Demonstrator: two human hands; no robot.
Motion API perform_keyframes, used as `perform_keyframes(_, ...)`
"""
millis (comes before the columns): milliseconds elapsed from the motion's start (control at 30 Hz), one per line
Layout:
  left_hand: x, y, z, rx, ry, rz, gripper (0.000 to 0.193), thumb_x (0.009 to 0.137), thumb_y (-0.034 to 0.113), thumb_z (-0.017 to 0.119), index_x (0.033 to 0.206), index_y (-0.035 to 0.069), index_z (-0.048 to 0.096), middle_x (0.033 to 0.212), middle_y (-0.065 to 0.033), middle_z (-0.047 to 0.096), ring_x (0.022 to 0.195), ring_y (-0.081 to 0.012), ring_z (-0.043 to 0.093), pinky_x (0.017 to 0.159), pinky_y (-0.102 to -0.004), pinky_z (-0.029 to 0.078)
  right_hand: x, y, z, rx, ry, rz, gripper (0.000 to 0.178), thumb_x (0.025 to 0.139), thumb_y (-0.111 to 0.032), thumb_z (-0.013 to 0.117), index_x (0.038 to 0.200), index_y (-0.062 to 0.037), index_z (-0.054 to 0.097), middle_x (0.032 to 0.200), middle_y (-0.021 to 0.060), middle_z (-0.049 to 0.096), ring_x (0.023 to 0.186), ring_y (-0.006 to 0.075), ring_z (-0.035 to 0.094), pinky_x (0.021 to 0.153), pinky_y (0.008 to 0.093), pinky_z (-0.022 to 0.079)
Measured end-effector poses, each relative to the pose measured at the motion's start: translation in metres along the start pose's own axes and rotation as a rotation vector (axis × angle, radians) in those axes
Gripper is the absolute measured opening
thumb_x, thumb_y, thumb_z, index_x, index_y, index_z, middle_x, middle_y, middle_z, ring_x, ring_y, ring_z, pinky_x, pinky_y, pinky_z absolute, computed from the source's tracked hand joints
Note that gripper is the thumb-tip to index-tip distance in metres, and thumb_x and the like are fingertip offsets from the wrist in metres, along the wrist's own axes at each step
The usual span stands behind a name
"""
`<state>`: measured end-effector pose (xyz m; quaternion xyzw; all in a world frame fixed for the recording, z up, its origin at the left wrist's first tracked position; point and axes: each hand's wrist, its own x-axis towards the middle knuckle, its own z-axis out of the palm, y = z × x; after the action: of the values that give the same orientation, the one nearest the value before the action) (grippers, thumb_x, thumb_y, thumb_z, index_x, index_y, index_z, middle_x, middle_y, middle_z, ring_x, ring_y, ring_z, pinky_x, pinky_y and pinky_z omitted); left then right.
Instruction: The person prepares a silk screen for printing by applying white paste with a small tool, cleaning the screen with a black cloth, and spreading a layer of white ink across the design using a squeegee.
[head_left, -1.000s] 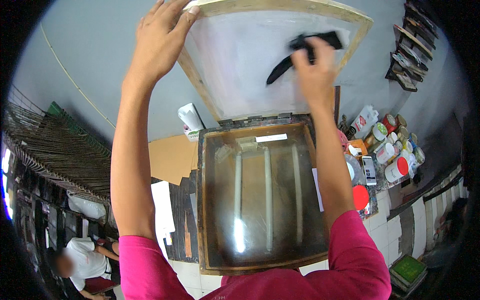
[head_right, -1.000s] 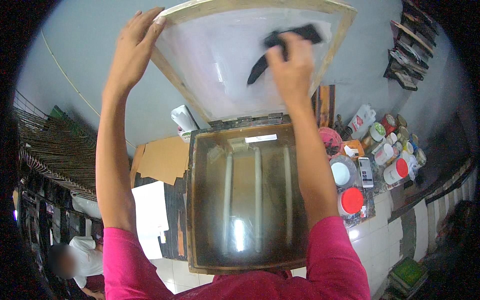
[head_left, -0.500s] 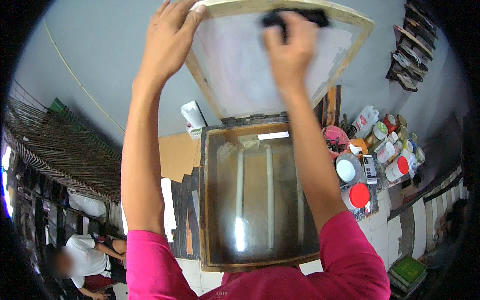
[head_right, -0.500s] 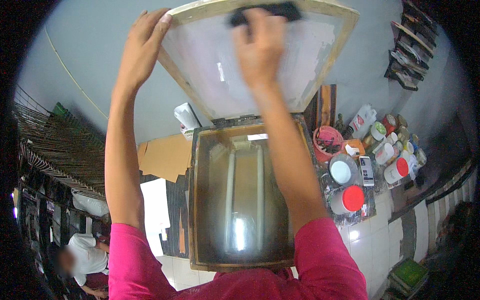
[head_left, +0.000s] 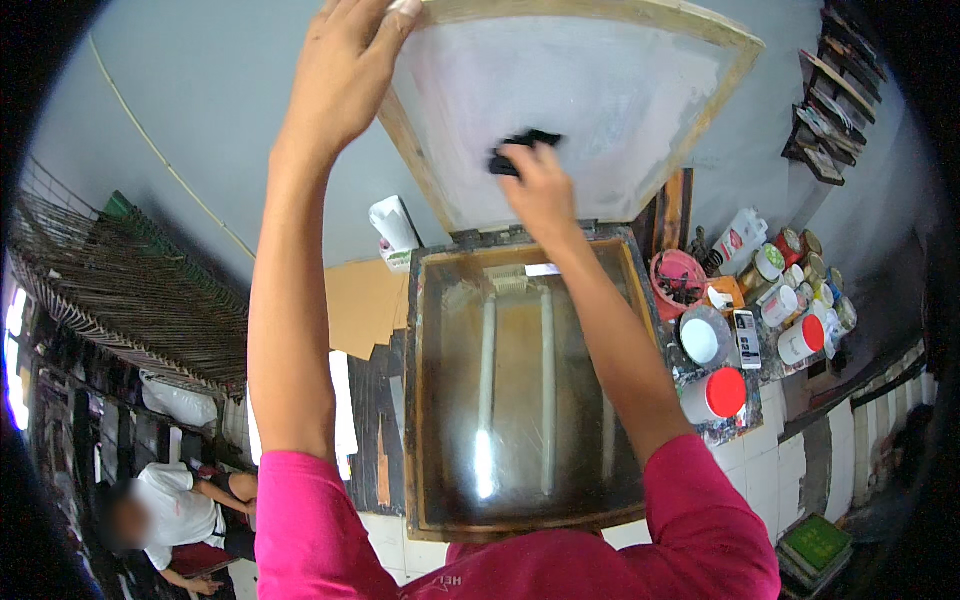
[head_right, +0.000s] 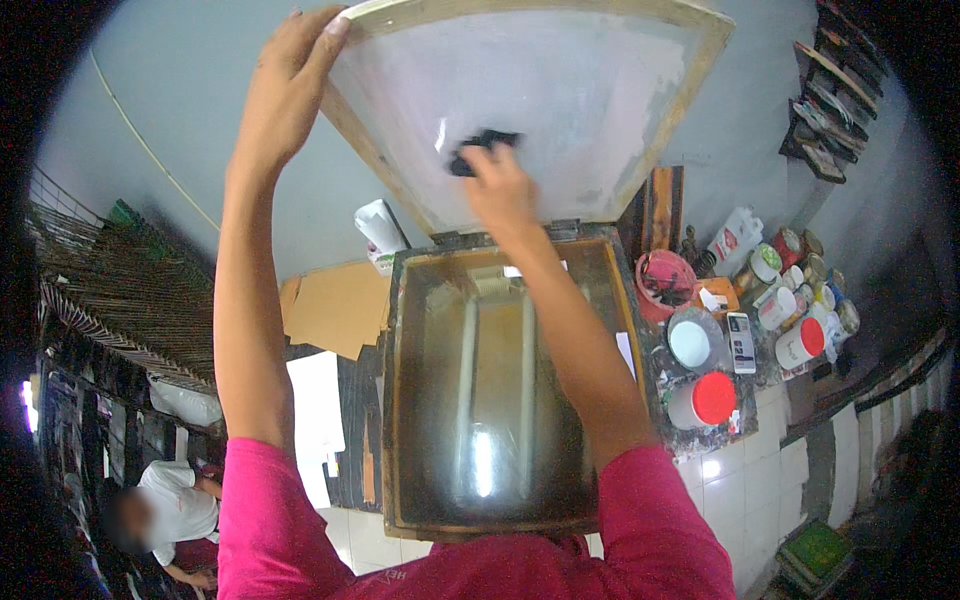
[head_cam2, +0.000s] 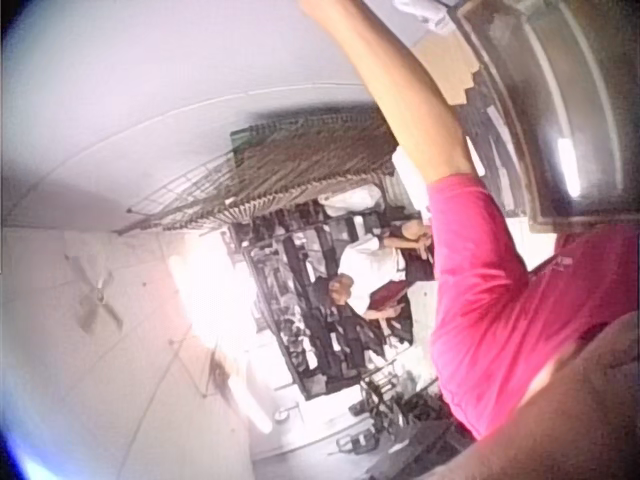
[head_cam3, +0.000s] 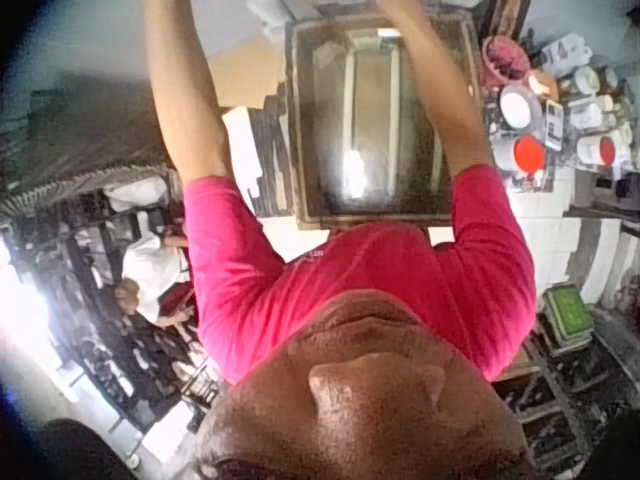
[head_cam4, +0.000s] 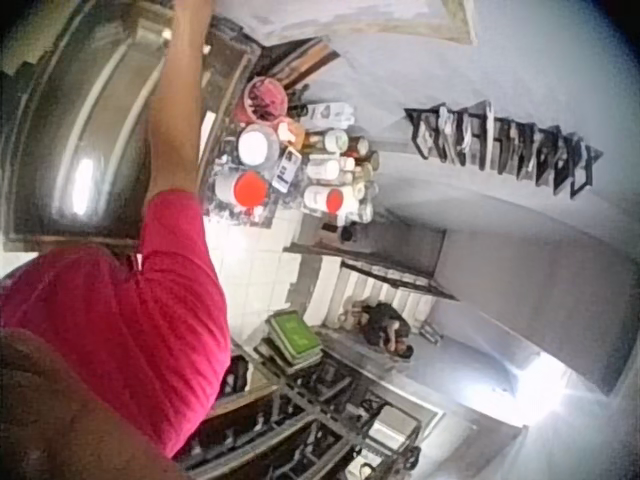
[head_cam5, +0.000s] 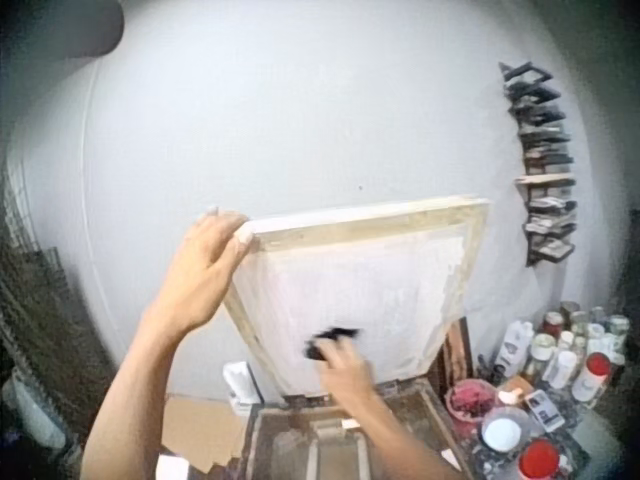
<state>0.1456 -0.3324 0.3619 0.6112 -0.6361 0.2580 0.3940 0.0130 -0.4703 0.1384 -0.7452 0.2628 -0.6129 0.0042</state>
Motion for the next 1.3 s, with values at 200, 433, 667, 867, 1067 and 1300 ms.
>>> perform_keyframes(200,-0.011,-0.008,-0.006,0.006,0.043,-0.020,0.048,0.101,0.035,0.047,0.129,-0.003,0.056,0.137,-0.0248,0.053,0.141,-0.0411,0.033,0.116,-0.0471,0.027,0.052,-0.057,-0.011,0.147,0.375,0.085,0.029,0.076,-0.007,0.070,0.105,-0.0096,0.068,0.089,0.0153,0.059,0.077,0.0355,0.063,0.066,0.0445,0.053)
perform_keyframes(433,-0.005,0.012,0.003,0.028,-0.028,-0.073,0.049,0.101,0.035,0.047,0.129,-0.004,0.055,0.140,-0.0254,0.050,0.141,-0.0408,0.032,0.116,-0.0467,0.027,-0.050,0.043,0.007,0.000,0.044,0.178,0.027,0.078,-0.004,0.066,0.103,-0.0128,0.069,0.099,0.0157,0.059,0.088,0.0387,0.064,0.074,0.0484,0.053)
perform_keyframes(667,-0.007,-0.002,-0.002,0.078,0.013,-0.083,0.049,0.100,0.034,0.048,0.129,-0.005,0.055,0.135,-0.0259,0.053,0.135,-0.0394,0.040,0.113,-0.0450,0.031,-0.022,-0.005,0.034,0.072,0.126,0.083,0.028,0.077,-0.005,0.068,0.103,-0.0124,0.069,0.094,0.0166,0.060,0.082,0.0361,0.063,0.070,0.0448,0.053)
perform_keyframes(867,-0.017,0.029,-0.018,-0.060,-0.044,-0.031,0.049,0.100,0.034,0.048,0.130,-0.004,0.055,0.130,-0.0257,0.055,0.125,-0.0382,0.048,0.111,-0.0445,0.034,-0.073,0.079,-0.014,-0.126,0.096,0.357,0.030,0.075,-0.004,0.066,0.104,-0.0088,0.067,0.096,0.0195,0.059,0.089,0.0397,0.060,0.080,0.0480,0.050)
perform_keyframes(1067,-0.018,0.014,-0.013,0.005,-0.016,-0.121,0.050,0.101,0.035,0.048,0.131,-0.004,0.054,0.137,-0.0259,0.050,0.135,-0.0384,0.040,0.114,-0.0454,0.030,0.047,0.012,-0.062,-0.077,0.481,0.167,0.026,0.078,-0.010,0.067,0.104,-0.0059,0.066,0.097,0.0162,0.058,0.090,0.0349,0.058,0.077,0.0438,0.048)
perform_keyframes(1300,-0.015,0.005,-0.003,-0.039,0.040,0.133,0.048,0.102,0.040,0.046,0.126,0.002,0.060,0.114,-0.0144,0.062,0.111,-0.0296,0.055,0.102,-0.0364,0.039,-0.048,0.102,-0.048,-0.203,0.267,0.435,0.029,0.071,-0.002,0.069,0.099,-0.0083,0.068,0.100,0.0180,0.061,0.090,0.0388,0.061,0.081,0.0477,0.049)
